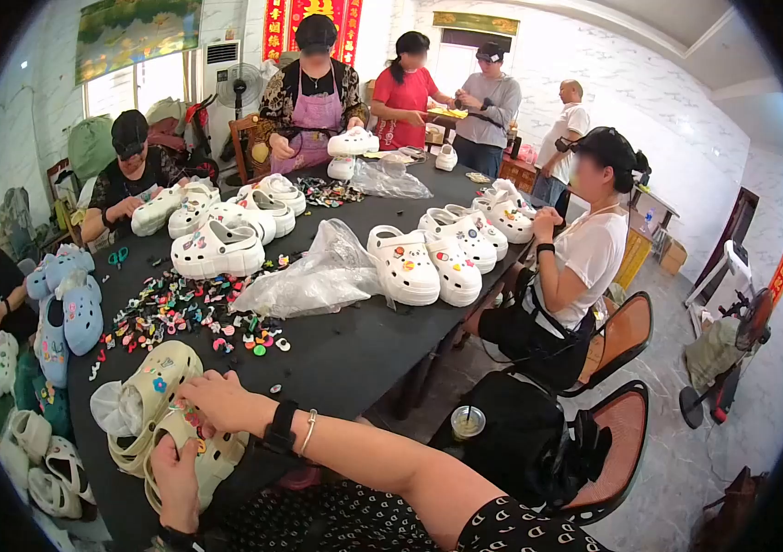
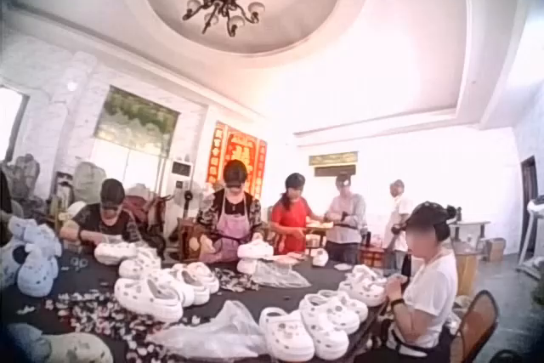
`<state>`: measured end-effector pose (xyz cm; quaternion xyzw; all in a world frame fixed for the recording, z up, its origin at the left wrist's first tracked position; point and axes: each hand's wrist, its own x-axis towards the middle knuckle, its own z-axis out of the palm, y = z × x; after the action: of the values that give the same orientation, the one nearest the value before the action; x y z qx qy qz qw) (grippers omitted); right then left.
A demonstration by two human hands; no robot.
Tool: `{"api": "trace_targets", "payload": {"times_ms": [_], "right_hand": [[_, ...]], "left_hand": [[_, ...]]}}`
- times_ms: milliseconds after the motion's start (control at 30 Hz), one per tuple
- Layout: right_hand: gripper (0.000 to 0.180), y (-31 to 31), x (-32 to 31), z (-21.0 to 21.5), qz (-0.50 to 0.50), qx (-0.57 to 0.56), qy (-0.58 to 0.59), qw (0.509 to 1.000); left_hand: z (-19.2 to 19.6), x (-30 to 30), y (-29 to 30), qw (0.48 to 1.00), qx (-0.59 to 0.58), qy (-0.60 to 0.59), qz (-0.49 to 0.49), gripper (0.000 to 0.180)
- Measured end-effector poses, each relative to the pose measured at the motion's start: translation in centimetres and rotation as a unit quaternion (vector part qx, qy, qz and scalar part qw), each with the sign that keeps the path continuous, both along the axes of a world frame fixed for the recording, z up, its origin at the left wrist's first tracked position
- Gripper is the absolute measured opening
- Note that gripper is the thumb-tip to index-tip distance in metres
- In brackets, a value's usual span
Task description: Manually attaching decorative charms to rubber clogs and placing them into individual plastic bags.
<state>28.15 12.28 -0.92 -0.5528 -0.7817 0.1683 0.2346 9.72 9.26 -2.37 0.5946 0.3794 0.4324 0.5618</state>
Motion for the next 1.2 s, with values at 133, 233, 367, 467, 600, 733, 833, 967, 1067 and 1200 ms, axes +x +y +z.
{"api": "trace_targets", "payload": {"times_ms": [133, 233, 367, 467, 600, 733, 833, 967, 1067, 1200], "right_hand": [[0.071, 0.1, 0.0, -0.4, -0.001, 0.017, -0.017, 1.0], [0.072, 0.2, 0.0, -0.4, 0.001, 0.018, -0.029, 0.999], [0.076, 0.1, -0.2, 0.2, 0.012, 0.007, -0.049, 0.999], [0.075, -0.3, -0.2, 1.2, 0.021, -0.006, -0.055, 0.998], [0.074, 0.0, 0.6, 0.0, 0.025, 0.004, -0.065, 0.998], [0.074, -0.3, 0.0, 0.8, 0.044, 0.004, -0.077, 0.996], [0.074, -0.1, -0.1, 0.8, 0.047, 0.001, -0.081, 0.996], [0.04, -0.7, 0.1, 3.3, 0.043, 0.065, -0.1, 0.992], [0.025, -0.8, 0.7, 5.5, 0.033, 0.096, -0.123, 0.987], [0.024, -0.5, 0.6, 6.1, 0.044, 0.077, -0.114, 0.99]], "left_hand": [[-0.3, -0.2, 0.3, 1.0, -0.013, 0.005, -0.002, 0.026], [0.4, 0.3, -0.4, 0.998, -0.043, -0.037, 0.003, 0.026], [0.5, -0.2, 0.0, 0.993, -0.109, -0.044, -0.001, 0.03], [2.0, -1.4, -0.3, 0.984, -0.12, 0.133, -0.004, 0.023], [4.5, 0.6, -1.1, 0.989, -0.127, 0.065, -0.027, 0.01], [3.9, -0.4, -0.9, 0.986, -0.161, 0.032, -0.031, 0.009], [4.2, -0.7, -0.4, 0.981, -0.186, 0.041, -0.047, 0.022], [4.5, -1.5, 0.5, 0.975, -0.201, 0.066, -0.073, 0.041], [3.8, -2.5, 1.3, 0.961, -0.225, 0.122, -0.106, 0.04], [4.7, -2.5, 2.0, 0.963, -0.202, 0.135, -0.115, 0.029]]}}
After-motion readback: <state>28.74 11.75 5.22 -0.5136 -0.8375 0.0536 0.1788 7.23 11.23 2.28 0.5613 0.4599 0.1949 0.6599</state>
